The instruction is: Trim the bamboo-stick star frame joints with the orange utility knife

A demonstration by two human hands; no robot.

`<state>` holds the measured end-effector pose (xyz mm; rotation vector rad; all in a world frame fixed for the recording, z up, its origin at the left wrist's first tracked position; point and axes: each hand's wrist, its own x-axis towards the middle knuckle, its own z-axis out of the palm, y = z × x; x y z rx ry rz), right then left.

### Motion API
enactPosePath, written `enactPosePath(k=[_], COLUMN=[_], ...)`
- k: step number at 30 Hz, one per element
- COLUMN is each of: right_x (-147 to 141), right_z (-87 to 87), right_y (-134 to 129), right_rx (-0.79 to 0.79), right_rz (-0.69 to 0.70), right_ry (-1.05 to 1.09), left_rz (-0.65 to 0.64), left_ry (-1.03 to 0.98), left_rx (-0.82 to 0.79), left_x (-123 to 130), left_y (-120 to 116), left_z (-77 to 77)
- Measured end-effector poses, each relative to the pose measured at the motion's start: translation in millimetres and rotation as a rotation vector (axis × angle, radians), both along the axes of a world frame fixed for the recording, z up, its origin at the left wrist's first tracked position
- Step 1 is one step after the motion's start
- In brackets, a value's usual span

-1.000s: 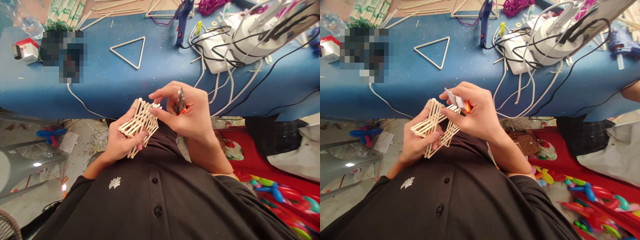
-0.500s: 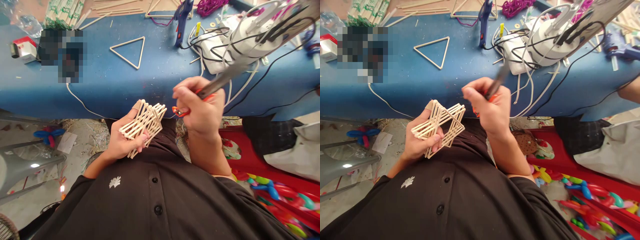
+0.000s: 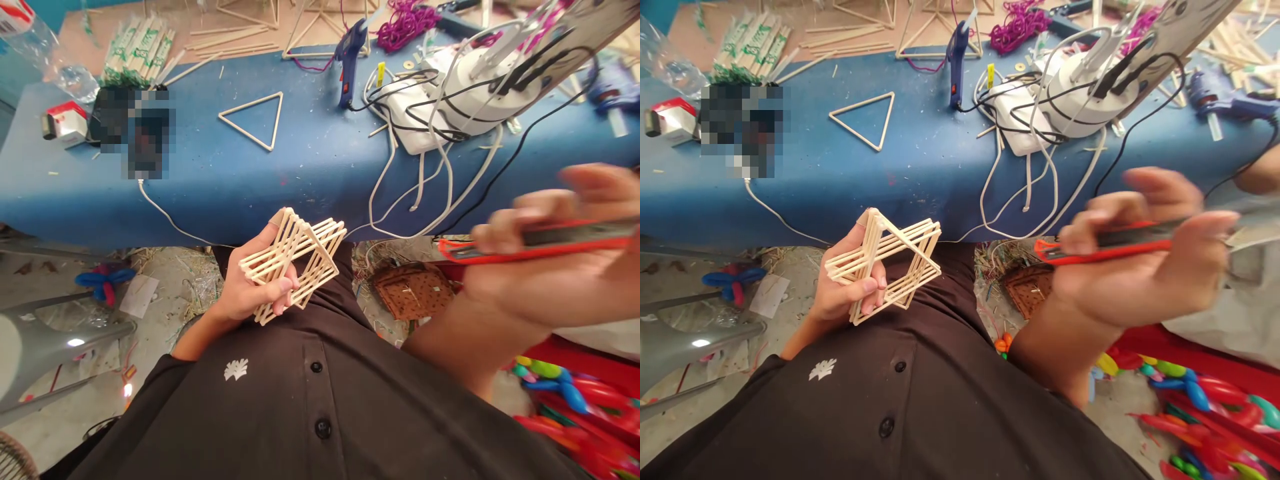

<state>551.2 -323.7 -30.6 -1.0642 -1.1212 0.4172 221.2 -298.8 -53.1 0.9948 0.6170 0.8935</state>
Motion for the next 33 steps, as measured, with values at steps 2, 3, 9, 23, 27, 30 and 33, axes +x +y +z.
enactPosePath(k=[2, 3, 9, 23, 27, 30, 33], right_x=[-38, -54, -96, -116, -116, -116, -116], right_z=[0.0, 1.1, 12.6, 13.3, 15.7, 14.8, 12.8], right_y=[10, 14, 28, 44, 45, 45, 45], right_rx=[0.031, -0.019, 0.021, -0.15, -0.165, -0.134, -0.084], right_rz=[-0.025, 0.022, -0.079, -0.105, -0.083, -0.098, -0.138], right_ry=[-0.009, -0.115, -0.872, -1.028, -1.034, -1.043, -1.06], left_rz=[-0.019, -0.028, -0.039, -0.085, -0.082, -0.103, -0.121], left_ry=[0.003, 0.001, -0.057, -0.086, -0.043, -0.03, -0.024], left_rx=[-0.002, -0.005, -0.012, -0.063, -0.09, -0.101, -0.108], left_x=[1, 1, -1, -2, -3, -6, -9], left_y=[-1, -1, -1, 1, 3, 4, 5], left_z=[1.1, 1.7, 2.3, -0.5, -0.3, -1.0, -2.8])
